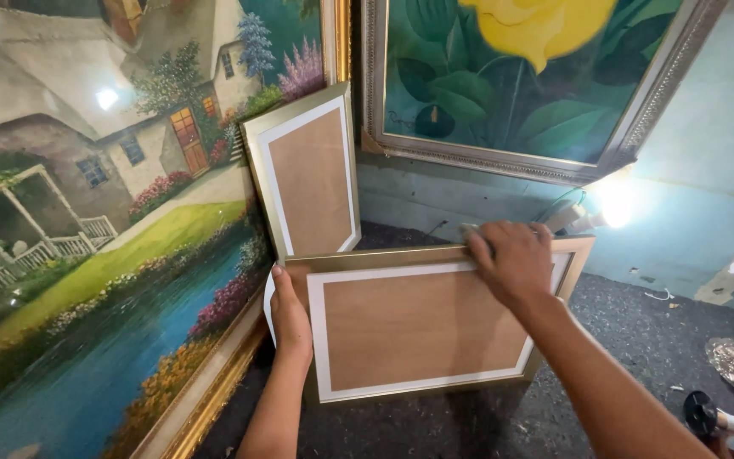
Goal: Cleaning the glass and frame of a picture using a cloth to remove dust and smudges.
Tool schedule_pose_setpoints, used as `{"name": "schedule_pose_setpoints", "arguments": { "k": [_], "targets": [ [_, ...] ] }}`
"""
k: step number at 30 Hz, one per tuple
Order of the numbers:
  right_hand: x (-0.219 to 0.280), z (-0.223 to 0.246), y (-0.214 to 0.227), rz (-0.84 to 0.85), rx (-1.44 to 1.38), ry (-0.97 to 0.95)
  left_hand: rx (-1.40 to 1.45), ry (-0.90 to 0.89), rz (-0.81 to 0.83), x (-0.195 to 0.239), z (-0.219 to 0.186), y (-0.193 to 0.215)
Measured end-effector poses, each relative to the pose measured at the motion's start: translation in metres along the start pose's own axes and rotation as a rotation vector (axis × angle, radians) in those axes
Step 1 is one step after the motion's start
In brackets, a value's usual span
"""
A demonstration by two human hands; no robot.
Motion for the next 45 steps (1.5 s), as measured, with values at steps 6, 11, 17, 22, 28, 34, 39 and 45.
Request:
{"name": "schedule_pose_setpoints", "arguments": {
  "k": [6,11,17,22,28,34,39,45],
  "targets": [
    [0.005,-0.06,-0.002,0.125,0.111,-0.208,-0.044,0.049,-0.01,-0.004,0.005,0.0],
    [0.006,-0.034,-0.035,-0.181,0.191,-0.211,-0.004,0.021,0.045,-0.001,-0.004,-0.005],
    [-0.018,0.165,-0.019,0.013,-0.197,0.132,0.024,-0.028,0.09,-0.008,-0.002,-0.006],
    [-0.021,0.218,-0.005,-0.106,-0.336,0.295,0.041,-0.054,0.064,-0.009,0.0,-0.009],
    [-0.016,0.148,0.005,0.144,-0.222,0.152,0.032,-0.06,0.037,-0.026,0.025,-0.002],
    [-0.013,0.132,0.005,0.145,-0.102,-0.021,0.022,-0.044,-0.008,-0.031,0.03,-0.003],
    [-0.016,0.189,0.015,0.219,-0.196,0.081,-0.014,-0.044,-0.05,-0.018,0.014,-0.009],
    [-0.006,0.12,0.023,0.168,-0.259,0.123,-0.061,-0.039,-0.151,-0.03,0.031,-0.01]
  ]
}}
Point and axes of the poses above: each hand's wrist, its own x-axis away from the middle knuckle, its own y-axis out of the back of the hand, z = x × y, the point moved 1 cm from there along -x, towards the middle knuckle, and after that the axes turned 4 degrees about -z, right-handed, at the moved point
